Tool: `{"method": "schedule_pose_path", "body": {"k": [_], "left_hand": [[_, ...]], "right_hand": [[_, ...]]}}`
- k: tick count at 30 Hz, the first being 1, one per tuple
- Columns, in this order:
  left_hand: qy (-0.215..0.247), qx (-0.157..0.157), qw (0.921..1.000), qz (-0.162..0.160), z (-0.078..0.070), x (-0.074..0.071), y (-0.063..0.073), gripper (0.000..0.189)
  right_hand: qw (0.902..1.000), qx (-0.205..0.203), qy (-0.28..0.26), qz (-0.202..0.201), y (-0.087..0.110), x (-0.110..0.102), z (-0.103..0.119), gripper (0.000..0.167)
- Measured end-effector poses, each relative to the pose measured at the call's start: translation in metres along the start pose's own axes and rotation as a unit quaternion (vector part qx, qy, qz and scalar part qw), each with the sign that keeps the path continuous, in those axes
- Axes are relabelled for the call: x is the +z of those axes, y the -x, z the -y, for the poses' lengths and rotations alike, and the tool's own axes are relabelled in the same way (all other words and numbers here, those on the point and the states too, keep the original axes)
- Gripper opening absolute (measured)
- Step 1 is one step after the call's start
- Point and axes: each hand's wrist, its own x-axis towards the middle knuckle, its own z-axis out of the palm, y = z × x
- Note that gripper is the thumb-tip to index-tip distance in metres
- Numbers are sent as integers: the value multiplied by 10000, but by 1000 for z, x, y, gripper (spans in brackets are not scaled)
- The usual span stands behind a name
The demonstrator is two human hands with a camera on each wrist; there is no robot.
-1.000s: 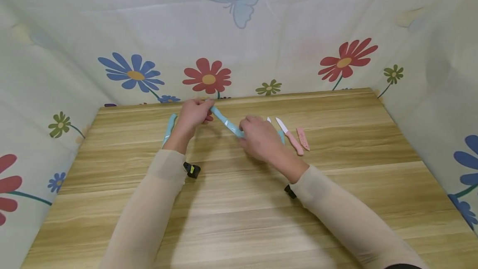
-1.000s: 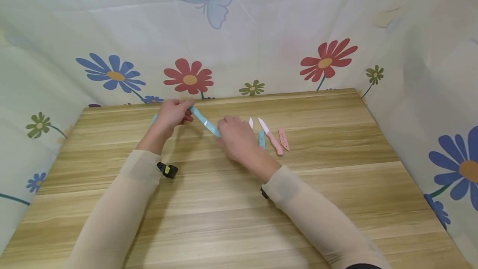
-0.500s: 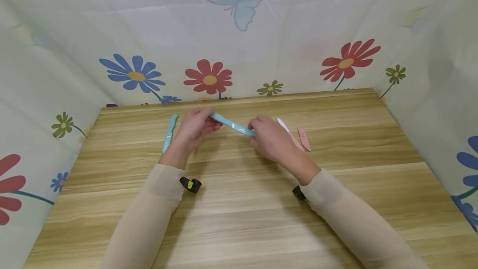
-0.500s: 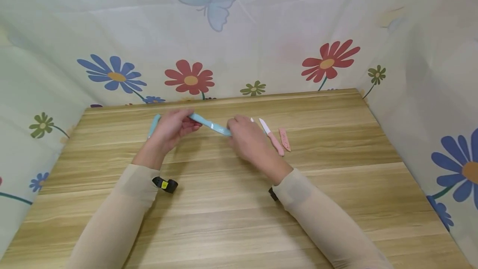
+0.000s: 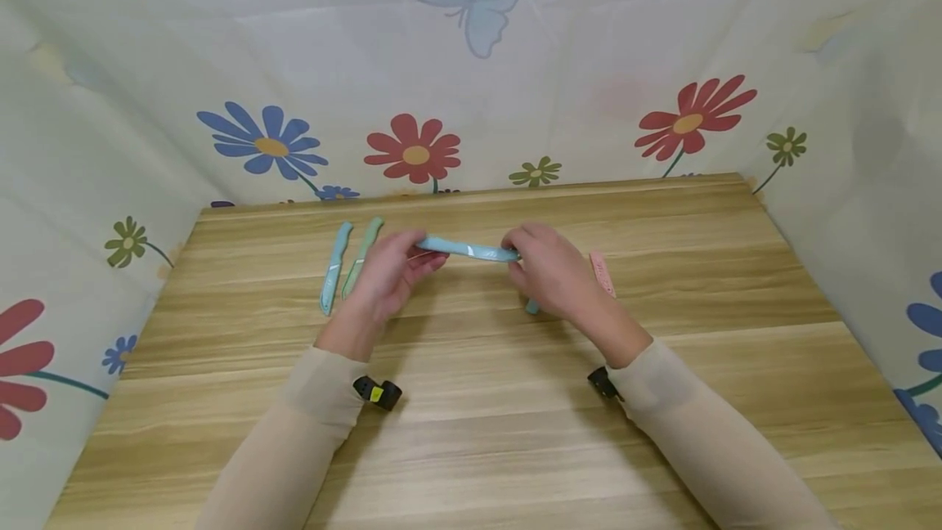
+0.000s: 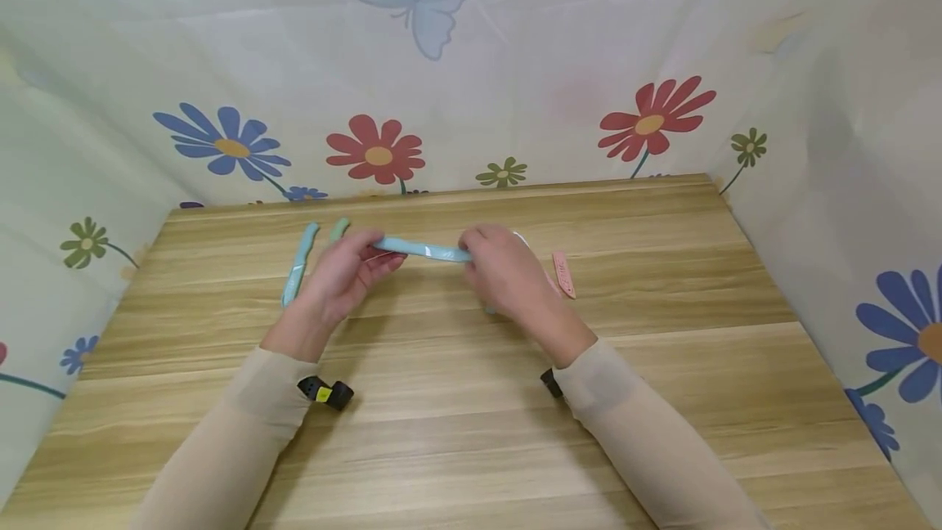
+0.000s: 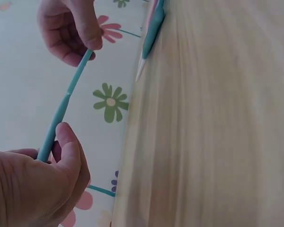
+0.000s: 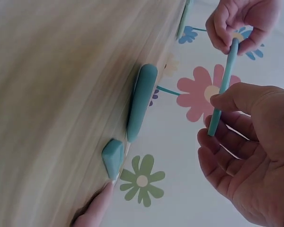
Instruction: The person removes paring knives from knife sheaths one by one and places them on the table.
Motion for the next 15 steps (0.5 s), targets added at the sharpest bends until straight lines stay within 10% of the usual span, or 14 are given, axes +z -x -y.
{"method": "schedule_pose_path", "body": {"k": [15], "left_hand": [[944, -82, 9954, -104, 16, 15, 14, 23]], "right_hand": [[9979, -459, 205, -396, 7, -3, -17, 25]]}}
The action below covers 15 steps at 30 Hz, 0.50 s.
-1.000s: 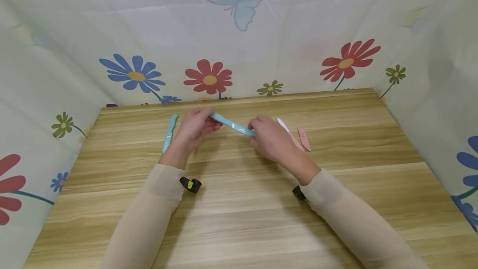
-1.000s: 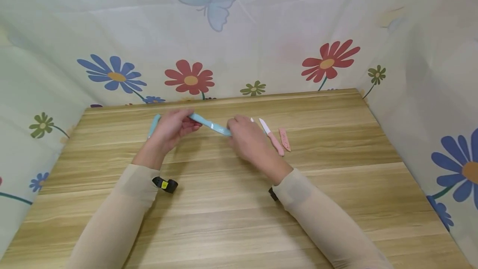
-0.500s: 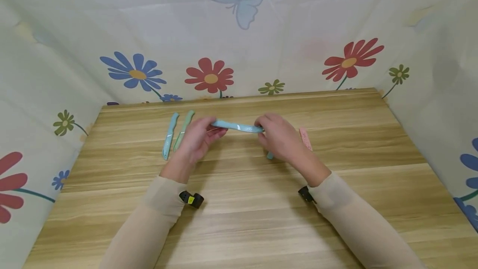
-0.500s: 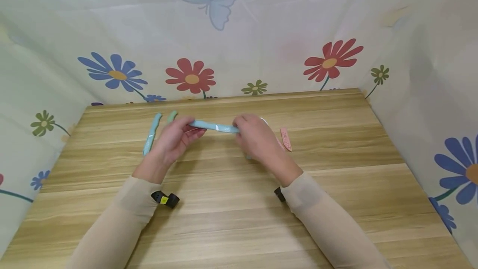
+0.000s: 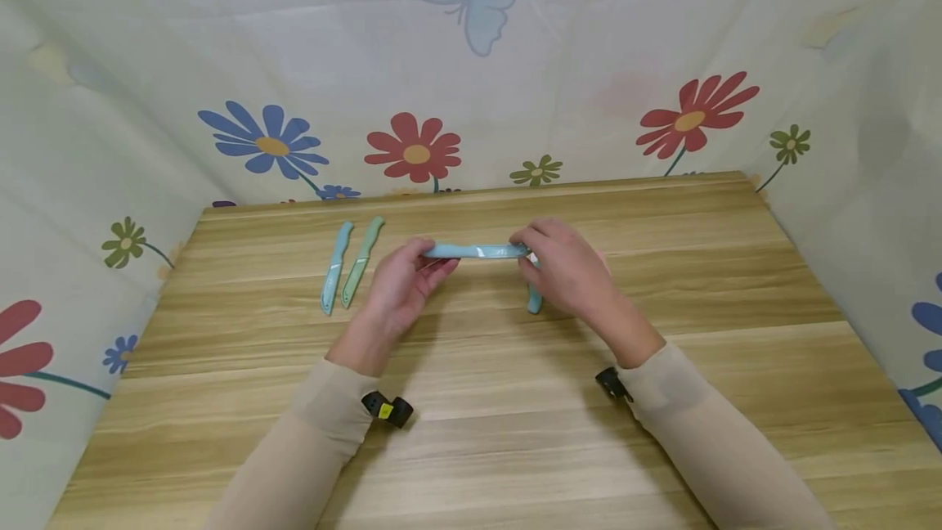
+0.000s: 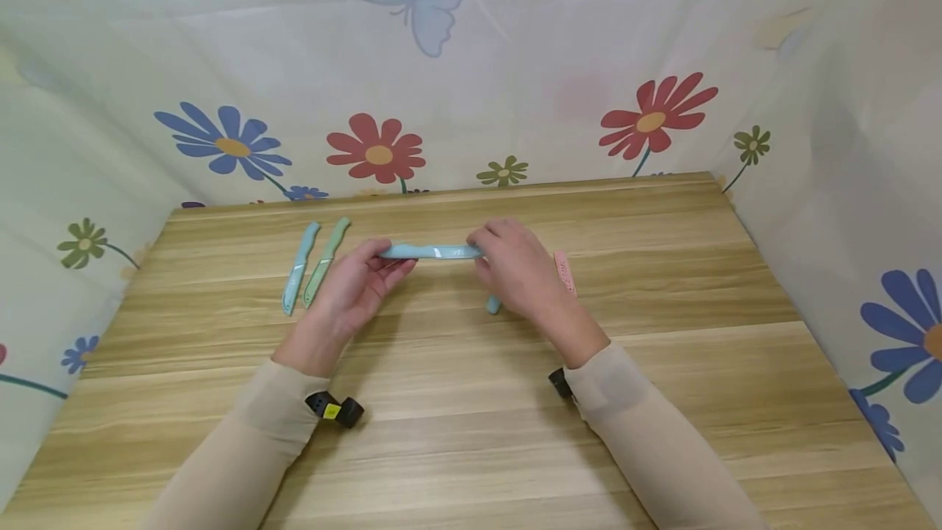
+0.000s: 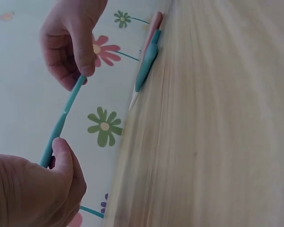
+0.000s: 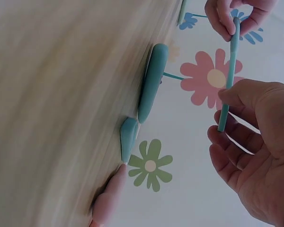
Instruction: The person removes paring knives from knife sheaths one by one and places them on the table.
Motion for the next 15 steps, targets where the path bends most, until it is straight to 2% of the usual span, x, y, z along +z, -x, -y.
{"method": "schedule_pose_path", "body": {"k": [8, 15], "left_hand": [[270, -65, 9995, -116, 7, 2, 1, 22], [210, 56, 9997, -54, 9, 4, 1, 30]], "right_hand": [[9997, -241, 19, -36, 2, -1, -3, 25], [9996, -258, -6, -112, 3, -5, -7, 24]]}}
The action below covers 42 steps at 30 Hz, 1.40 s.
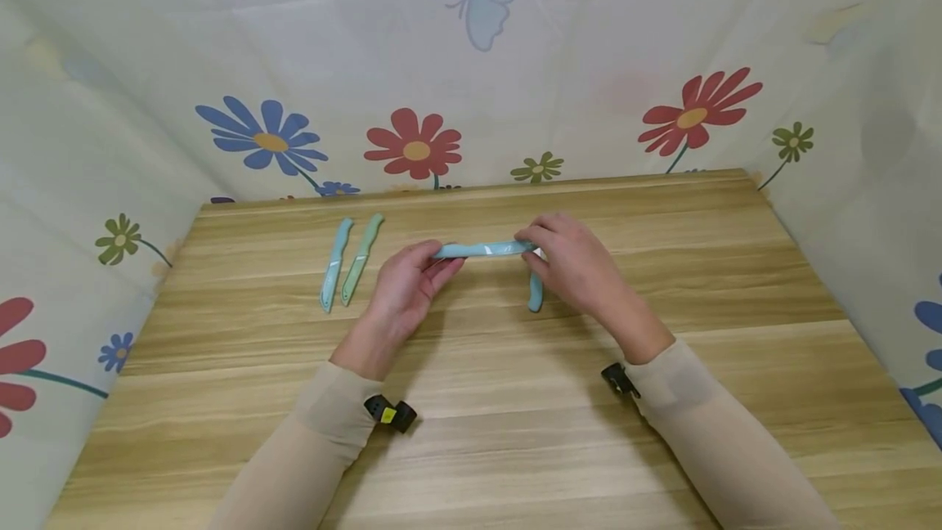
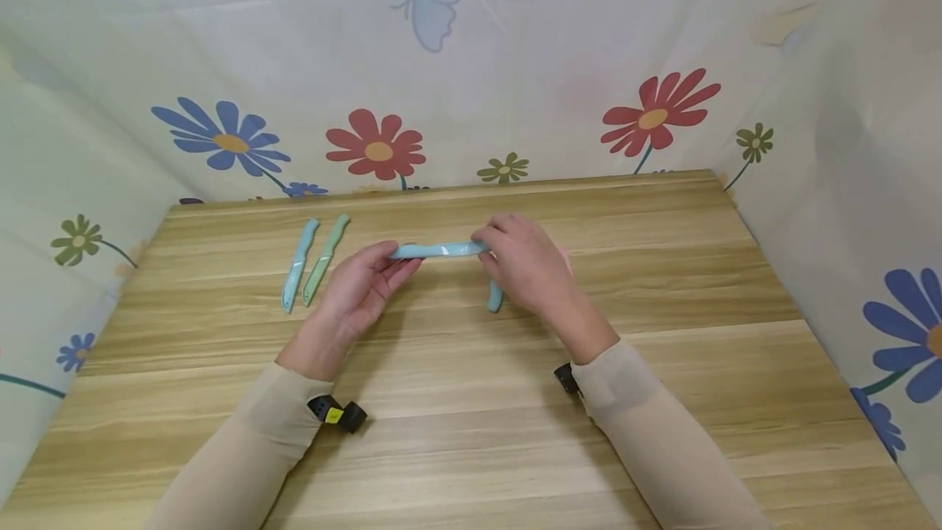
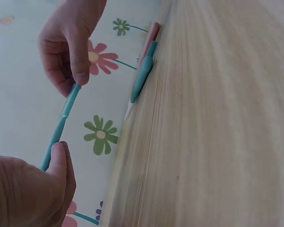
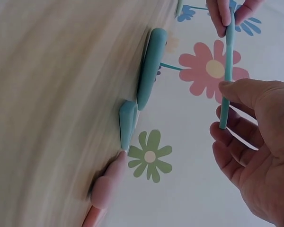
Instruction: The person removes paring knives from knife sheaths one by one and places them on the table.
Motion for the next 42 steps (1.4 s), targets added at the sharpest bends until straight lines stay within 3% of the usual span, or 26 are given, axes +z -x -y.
{"method": "schedule_pose_path", "body": {"k": [13, 19, 22, 24, 26, 27, 28, 29, 32, 35, 37, 38, 40, 42], "left_hand": [[-263, 187, 9994, 87, -6, 2, 4, 42], [-629, 428, 9971, -77, -11, 3, 4, 40], [-1260, 801, 9886, -212, -15, 3, 4, 45], [-2014, 1205, 9718, -236, -16, 2, 4, 51], [-2973, 1687, 9394, -249, -17, 1, 6, 55], [-3487, 1935, 9167, -259, -17, 0, 7, 56], [-4015, 2186, 8889, -284, -16, 0, 7, 59], [-4475, 2431, 8601, -277, -16, 0, 8, 61], [-5692, 3110, 7608, -221, -15, 3, 9, 64], [-6540, 3704, 6596, -72, -13, 5, 10, 64], [-6938, 3973, 6006, 29, -11, 7, 11, 63], [-7090, 4060, 5766, 73, -10, 7, 12, 63], [-7304, 4176, 5403, 139, -9, 9, 13, 61], [-7430, 4254, 5164, 183, -8, 10, 15, 58]], "right_hand": [[10000, 49, -31, 64, 1, -4, -1, 24], [10000, -7, -15, 1, 0, -6, -1, 23], [10000, -57, -1, -28, 0, -7, -1, 23], [10000, -89, 5, -39, 0, -7, -1, 23], [9999, -110, 7, -45, 0, -7, -1, 23], [9999, -122, 5, -53, 0, -6, -1, 23], [9999, -131, 6, -62, 0, -6, -1, 23], [9999, -135, 4, -68, 0, -6, -1, 23], [9999, -138, -1, -88, 0, -6, 0, 23], [9999, -140, 12, -98, 0, -6, 1, 24], [9998, -142, 34, -98, 0, -6, 2, 24], [9998, -150, 49, -95, 0, -7, 3, 24], [9998, -174, 78, -94, 0, -7, 4, 24], [9997, -196, 87, -93, 0, -6, 4, 24]]}}
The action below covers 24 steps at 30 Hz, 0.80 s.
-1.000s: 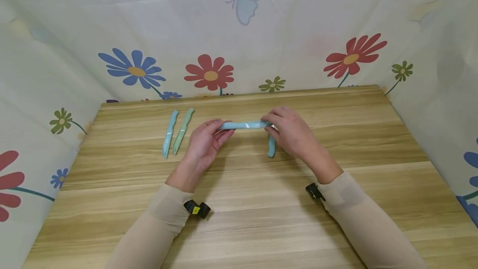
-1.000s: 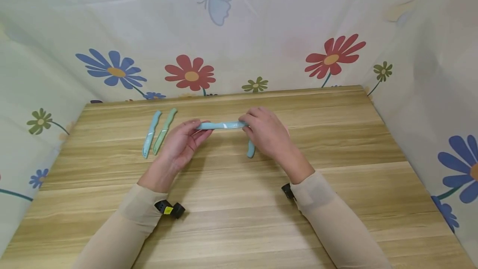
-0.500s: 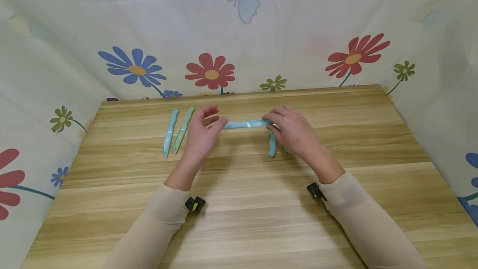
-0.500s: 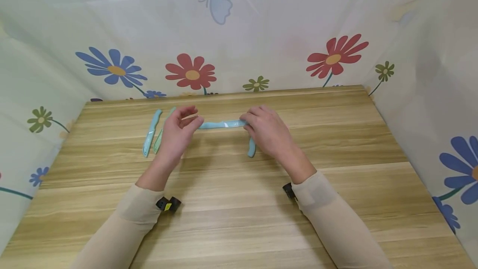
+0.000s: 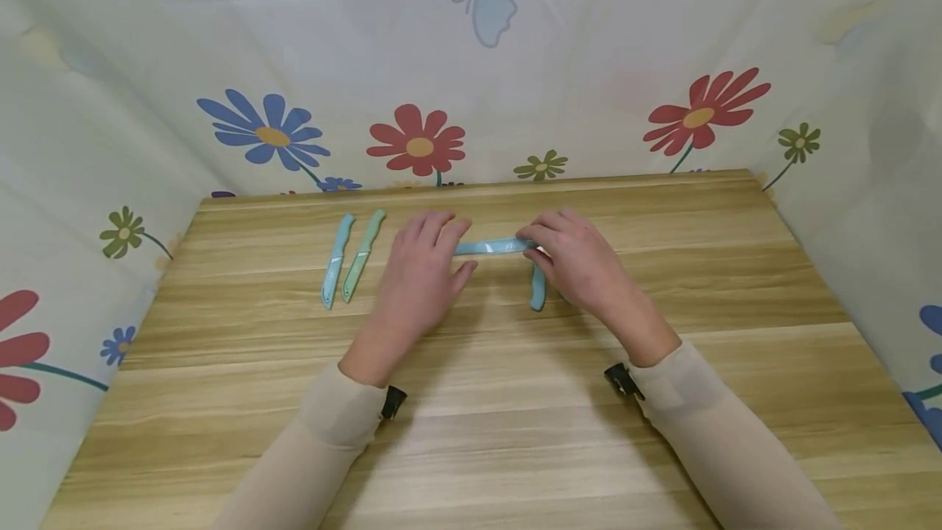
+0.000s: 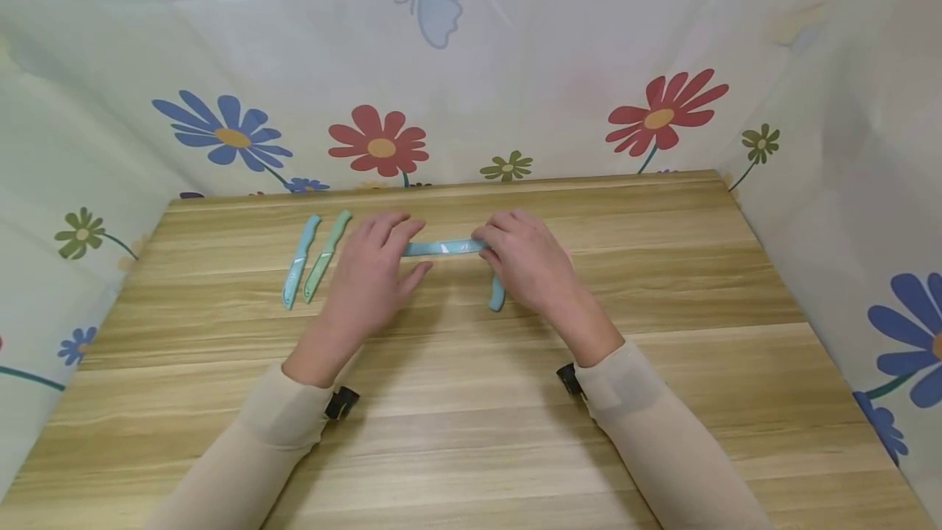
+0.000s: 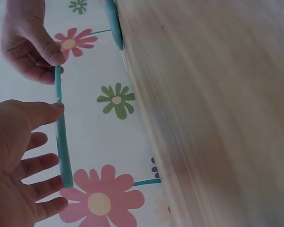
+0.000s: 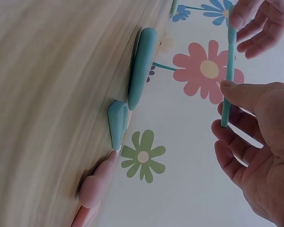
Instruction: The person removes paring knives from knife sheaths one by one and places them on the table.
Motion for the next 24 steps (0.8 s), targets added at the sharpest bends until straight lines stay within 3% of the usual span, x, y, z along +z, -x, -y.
{"method": "schedule_pose_path", "body": {"k": [10, 24], "left_hand": [[-344, 172, 9991, 187, -5, 2, 2, 41], [-443, 264, 9986, -104, -6, 6, 2, 20]], "right_hand": [[10000, 14, 8, 34, 0, 1, 3, 25], [10000, 33, 5, 66, 2, 0, 6, 26]]}}
